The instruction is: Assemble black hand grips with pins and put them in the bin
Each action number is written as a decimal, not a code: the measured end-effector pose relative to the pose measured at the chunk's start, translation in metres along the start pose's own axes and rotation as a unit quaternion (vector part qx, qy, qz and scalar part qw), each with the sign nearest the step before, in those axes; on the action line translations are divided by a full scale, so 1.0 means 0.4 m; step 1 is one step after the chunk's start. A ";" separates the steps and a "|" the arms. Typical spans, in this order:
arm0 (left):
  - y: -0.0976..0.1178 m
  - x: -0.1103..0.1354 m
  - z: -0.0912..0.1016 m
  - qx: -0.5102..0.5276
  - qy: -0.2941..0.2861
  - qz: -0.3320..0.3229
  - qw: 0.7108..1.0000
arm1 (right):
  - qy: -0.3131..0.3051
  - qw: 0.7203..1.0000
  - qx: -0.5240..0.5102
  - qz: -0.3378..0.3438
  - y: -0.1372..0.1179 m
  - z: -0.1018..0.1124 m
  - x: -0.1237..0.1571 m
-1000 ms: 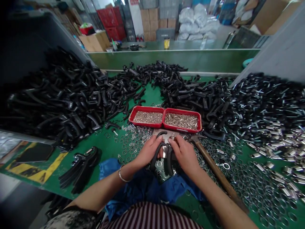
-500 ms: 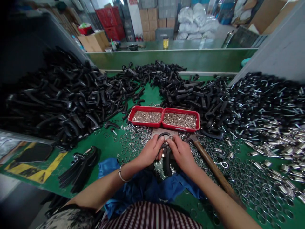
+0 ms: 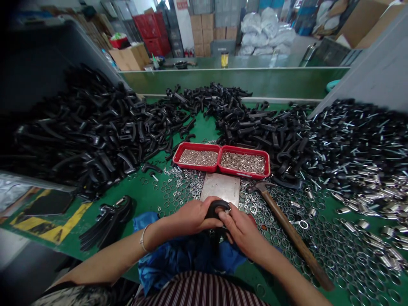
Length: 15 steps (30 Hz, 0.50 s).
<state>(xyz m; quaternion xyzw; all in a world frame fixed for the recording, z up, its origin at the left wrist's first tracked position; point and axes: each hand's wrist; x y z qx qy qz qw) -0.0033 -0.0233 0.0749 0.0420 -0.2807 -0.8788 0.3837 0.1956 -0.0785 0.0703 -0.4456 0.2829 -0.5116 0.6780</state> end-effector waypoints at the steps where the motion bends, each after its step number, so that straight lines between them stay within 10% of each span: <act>1: -0.006 -0.008 0.001 -0.010 -0.007 -0.001 1.000 | 0.000 1.000 0.011 -0.009 0.009 -0.004 -0.003; 8: -0.059 -0.146 0.012 -0.150 0.004 0.013 0.989 | 0.103 0.952 0.287 0.023 0.086 0.128 -0.149; 15: -0.051 -0.268 0.137 -0.245 0.060 -0.032 0.967 | 0.133 0.876 0.450 0.114 0.164 0.289 -0.275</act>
Point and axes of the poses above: each hand's wrist, its own x-axis away from the middle knuckle, its own z-axis out of the back of the hand, y = z × x, and after that the axes turned 2 degrees about z, right-handed
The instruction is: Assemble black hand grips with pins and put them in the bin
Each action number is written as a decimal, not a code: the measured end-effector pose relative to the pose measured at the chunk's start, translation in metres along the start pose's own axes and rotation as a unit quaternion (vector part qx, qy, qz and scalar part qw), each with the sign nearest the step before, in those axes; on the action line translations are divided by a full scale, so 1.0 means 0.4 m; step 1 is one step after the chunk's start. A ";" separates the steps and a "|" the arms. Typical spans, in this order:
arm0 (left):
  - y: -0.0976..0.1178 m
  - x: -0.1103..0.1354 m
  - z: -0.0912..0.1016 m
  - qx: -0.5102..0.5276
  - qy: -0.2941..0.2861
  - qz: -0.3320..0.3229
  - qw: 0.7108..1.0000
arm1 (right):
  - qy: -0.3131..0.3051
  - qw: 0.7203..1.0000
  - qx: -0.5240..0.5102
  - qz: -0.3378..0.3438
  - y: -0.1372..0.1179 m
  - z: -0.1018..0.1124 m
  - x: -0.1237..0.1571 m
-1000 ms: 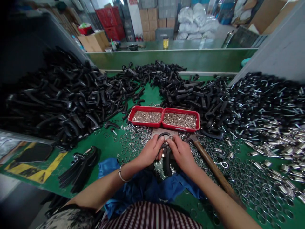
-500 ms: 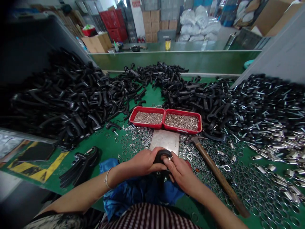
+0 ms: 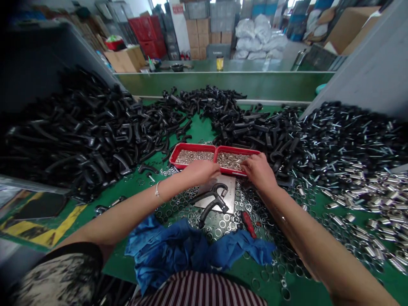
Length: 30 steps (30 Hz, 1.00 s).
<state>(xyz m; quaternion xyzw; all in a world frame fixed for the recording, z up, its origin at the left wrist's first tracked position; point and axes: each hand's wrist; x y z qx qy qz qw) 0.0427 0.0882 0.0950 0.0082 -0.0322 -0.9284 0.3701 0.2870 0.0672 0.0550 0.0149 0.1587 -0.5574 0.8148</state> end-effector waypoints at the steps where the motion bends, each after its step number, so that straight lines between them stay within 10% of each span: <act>1: -0.006 -0.038 0.006 -0.015 0.016 -0.006 1.000 | -0.019 1.000 0.022 -0.003 0.006 -0.009 -0.022; 8: -0.020 -0.235 -0.071 -0.097 0.001 -0.011 0.995 | -0.062 0.998 0.028 0.002 -0.006 -0.084 -0.139; 21: -0.021 -0.205 -0.111 -0.010 0.086 0.019 0.996 | 0.056 0.987 -0.136 -0.058 -0.016 -0.088 -0.104; 26: -0.035 -0.100 -0.085 0.136 0.175 0.035 0.974 | 0.120 0.939 -0.284 -0.149 -0.037 -0.023 -0.029; 30: -0.007 0.064 -0.093 0.291 0.170 0.063 0.939 | 0.017 0.941 -0.315 -0.119 -0.082 -0.001 0.103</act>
Point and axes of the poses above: each hand's wrist, its own x-axis away from the middle knuckle, its own z-axis out of the back of the hand, y = z × x, and after that the axes turned 2 degrees about z, right-handed
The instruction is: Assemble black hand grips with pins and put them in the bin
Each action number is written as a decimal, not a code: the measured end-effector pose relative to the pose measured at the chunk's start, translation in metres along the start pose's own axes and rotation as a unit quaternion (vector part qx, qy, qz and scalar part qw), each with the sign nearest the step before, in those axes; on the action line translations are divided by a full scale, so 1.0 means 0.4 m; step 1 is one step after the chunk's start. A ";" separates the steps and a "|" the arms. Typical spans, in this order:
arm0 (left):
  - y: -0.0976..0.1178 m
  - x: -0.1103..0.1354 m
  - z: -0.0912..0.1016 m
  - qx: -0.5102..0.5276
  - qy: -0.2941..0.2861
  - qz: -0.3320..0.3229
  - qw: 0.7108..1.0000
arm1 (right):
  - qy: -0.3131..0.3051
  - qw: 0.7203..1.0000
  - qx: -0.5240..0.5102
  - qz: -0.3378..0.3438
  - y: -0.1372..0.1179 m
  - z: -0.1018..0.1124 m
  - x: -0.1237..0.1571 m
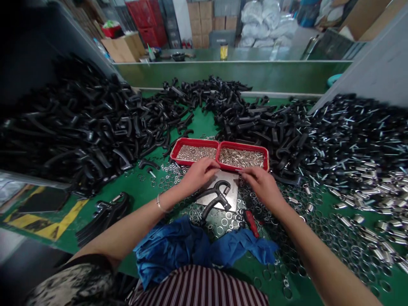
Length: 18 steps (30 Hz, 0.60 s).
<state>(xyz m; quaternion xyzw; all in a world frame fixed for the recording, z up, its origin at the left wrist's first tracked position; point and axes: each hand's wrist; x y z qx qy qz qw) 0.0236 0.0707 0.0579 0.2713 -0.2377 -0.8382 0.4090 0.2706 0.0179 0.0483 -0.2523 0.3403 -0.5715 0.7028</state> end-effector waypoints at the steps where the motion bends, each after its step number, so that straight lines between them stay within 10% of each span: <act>1: 0.005 0.038 -0.001 0.021 -0.025 0.021 0.999 | -0.034 0.999 0.003 -0.001 -0.002 -0.009 0.030; 7: 0.022 0.121 -0.051 0.001 -0.084 0.095 0.992 | -0.061 0.982 -0.113 -0.137 -0.019 -0.083 0.070; 18: 0.018 0.118 -0.061 -0.062 -0.078 0.075 0.992 | -0.100 0.985 0.138 -0.040 -0.031 -0.098 0.028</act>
Point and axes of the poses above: each hand's wrist, its own x-axis away from the middle knuckle, its own z-axis out of the back of the hand, y = z × x, and after that the axes turned 2 degrees about z, right-handed
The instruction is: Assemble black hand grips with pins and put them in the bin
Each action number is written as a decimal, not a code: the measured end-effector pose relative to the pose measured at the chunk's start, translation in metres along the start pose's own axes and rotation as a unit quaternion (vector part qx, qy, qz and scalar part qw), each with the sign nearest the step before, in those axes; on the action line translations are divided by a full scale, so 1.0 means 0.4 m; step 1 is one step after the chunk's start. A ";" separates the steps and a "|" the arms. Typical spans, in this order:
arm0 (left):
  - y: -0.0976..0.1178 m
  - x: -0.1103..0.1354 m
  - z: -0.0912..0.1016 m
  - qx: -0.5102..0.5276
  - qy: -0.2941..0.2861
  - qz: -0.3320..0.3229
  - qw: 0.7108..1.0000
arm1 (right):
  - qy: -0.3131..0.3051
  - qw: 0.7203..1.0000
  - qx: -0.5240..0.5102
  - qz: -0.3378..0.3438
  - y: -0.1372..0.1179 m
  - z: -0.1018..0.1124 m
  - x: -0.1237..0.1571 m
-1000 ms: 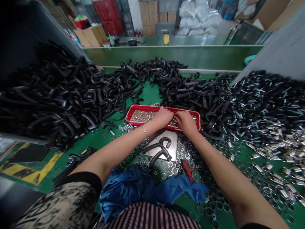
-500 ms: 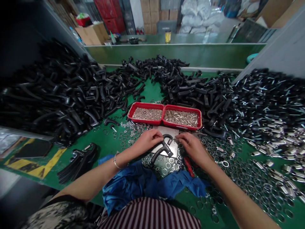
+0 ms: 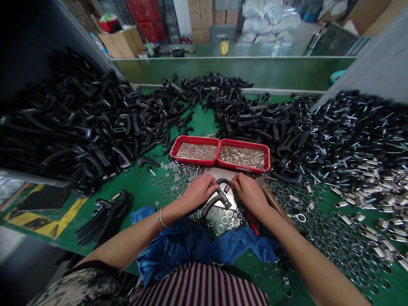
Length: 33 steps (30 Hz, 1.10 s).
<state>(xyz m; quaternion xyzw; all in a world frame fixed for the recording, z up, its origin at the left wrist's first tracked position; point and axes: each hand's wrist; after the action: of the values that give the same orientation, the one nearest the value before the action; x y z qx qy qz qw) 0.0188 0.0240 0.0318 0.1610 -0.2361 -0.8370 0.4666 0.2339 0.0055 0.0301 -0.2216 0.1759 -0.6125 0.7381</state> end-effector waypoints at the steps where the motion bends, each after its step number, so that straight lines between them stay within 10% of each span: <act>1: -0.001 0.001 -0.002 -0.005 0.003 -0.003 1.000 | -0.003 0.999 0.042 0.003 -0.006 0.003 -0.001; 11: 0.009 -0.003 -0.009 -0.057 0.004 -0.016 0.998 | -0.058 0.963 0.248 0.088 -0.072 0.019 -0.018; 22: 0.010 0.000 0.000 -0.037 -0.005 -0.028 0.999 | 0.048 0.940 0.339 -0.007 0.164 0.084 0.233; 33: 0.014 -0.015 0.004 -0.131 -0.019 -0.102 0.986 | 0.081 0.992 0.083 -0.054 0.187 0.093 0.231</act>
<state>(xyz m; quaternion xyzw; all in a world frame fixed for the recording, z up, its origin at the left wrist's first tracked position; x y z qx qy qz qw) 0.0250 0.0271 0.0365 0.1062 -0.1155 -0.9068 0.3913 0.3329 -0.0698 0.0218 -0.1186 0.1710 -0.6799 0.7031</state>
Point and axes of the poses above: each hand's wrist, its own x-axis away from the middle knuckle, its own z-axis out of the back of the hand, y = z × x, and after that the axes turned 2 degrees about z, right-handed
